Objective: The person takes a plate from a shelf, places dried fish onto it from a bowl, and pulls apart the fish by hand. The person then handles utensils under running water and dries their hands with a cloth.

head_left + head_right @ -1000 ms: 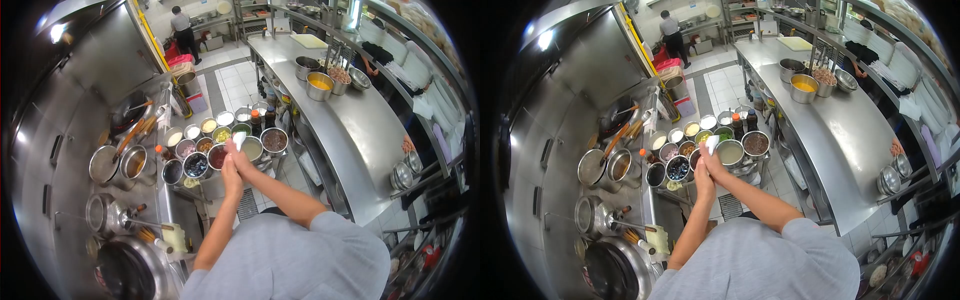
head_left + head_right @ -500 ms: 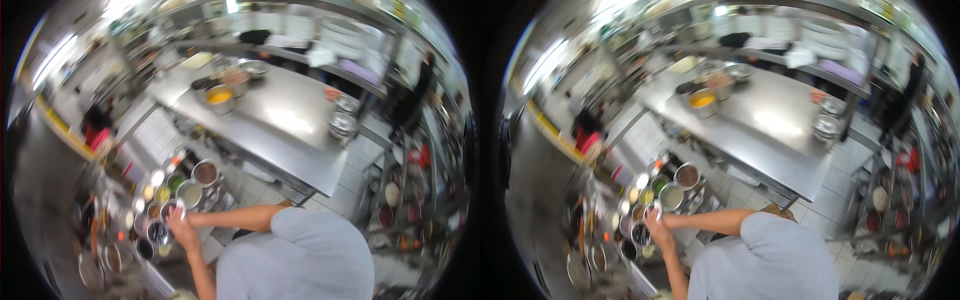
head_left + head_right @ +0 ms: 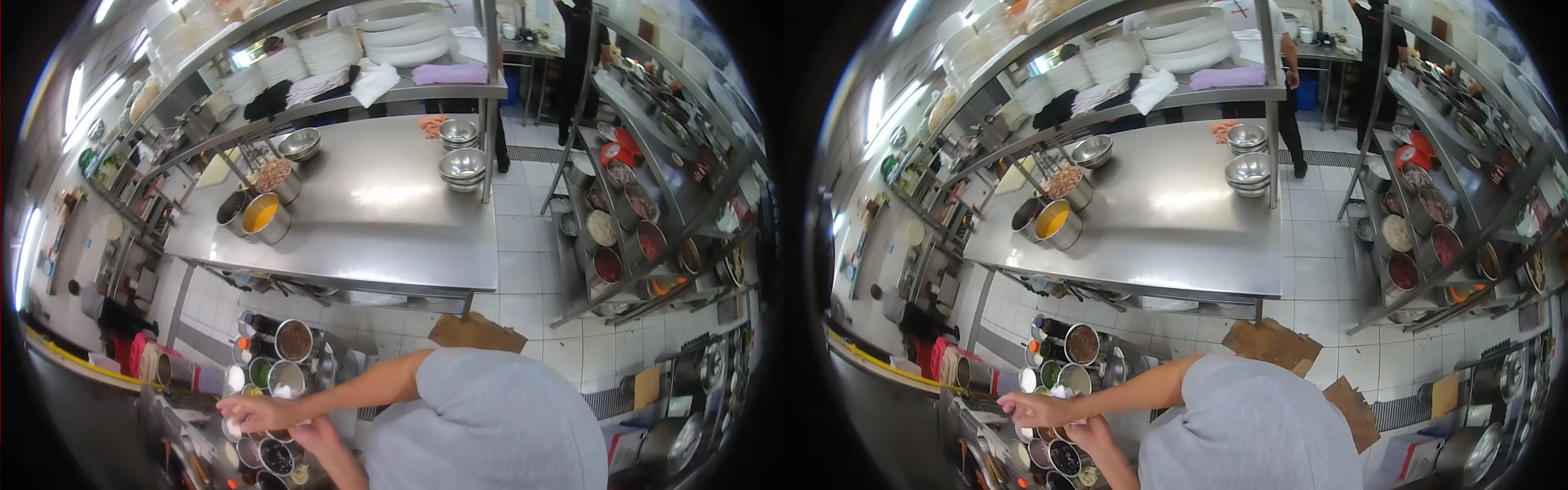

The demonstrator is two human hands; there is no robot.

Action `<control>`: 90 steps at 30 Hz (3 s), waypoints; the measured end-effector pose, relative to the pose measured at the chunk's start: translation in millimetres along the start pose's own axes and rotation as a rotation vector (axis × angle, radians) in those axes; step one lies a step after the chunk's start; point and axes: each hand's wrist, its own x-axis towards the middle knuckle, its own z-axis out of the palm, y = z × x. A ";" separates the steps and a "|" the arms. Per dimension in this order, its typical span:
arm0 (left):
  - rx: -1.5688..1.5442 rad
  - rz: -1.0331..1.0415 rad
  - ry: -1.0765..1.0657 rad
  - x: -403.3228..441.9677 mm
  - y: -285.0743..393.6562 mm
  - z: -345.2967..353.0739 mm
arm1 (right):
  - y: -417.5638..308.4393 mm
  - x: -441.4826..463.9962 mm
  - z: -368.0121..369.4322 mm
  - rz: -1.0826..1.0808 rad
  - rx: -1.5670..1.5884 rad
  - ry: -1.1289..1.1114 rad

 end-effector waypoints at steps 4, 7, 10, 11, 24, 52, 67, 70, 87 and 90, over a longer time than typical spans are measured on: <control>0.481 0.178 0.518 1.0 -18.8 83.2 | -10.0 2.6 -6.1 -0.480 -1.065 -0.059; 0.838 0.400 0.485 11.7 11.7 92.5 | 18.4 -4.9 -23.5 -0.536 -1.178 -0.223; 1.216 0.530 0.478 11.1 23.2 95.0 | 5.9 -22.6 -29.0 -0.272 -0.679 -0.248; 1.303 0.537 0.457 9.6 25.6 91.9 | 5.0 -19.2 -31.8 -0.269 -0.681 -0.250; 1.117 0.295 0.361 0.0 21.7 65.9 | -2.5 -15.7 -30.9 0.256 -0.570 0.237; 1.952 0.866 0.397 42.2 45.7 68.6 | 59.3 -24.8 -27.5 0.336 0.502 0.361; 1.746 0.249 0.056 1.0 61.2 -50.5 | 44.1 -34.6 -31.0 -0.592 -1.606 0.097; 2.449 0.212 -0.362 -7.7 73.5 -66.6 | 64.7 -24.8 -68.8 -0.080 -1.407 0.001; 1.986 0.503 0.303 -10.0 56.7 53.5 | 40.2 -34.3 -46.8 0.380 0.194 -0.166; 1.875 0.615 0.567 -10.9 46.6 58.9 | 42.1 -36.8 -62.4 0.555 0.112 0.046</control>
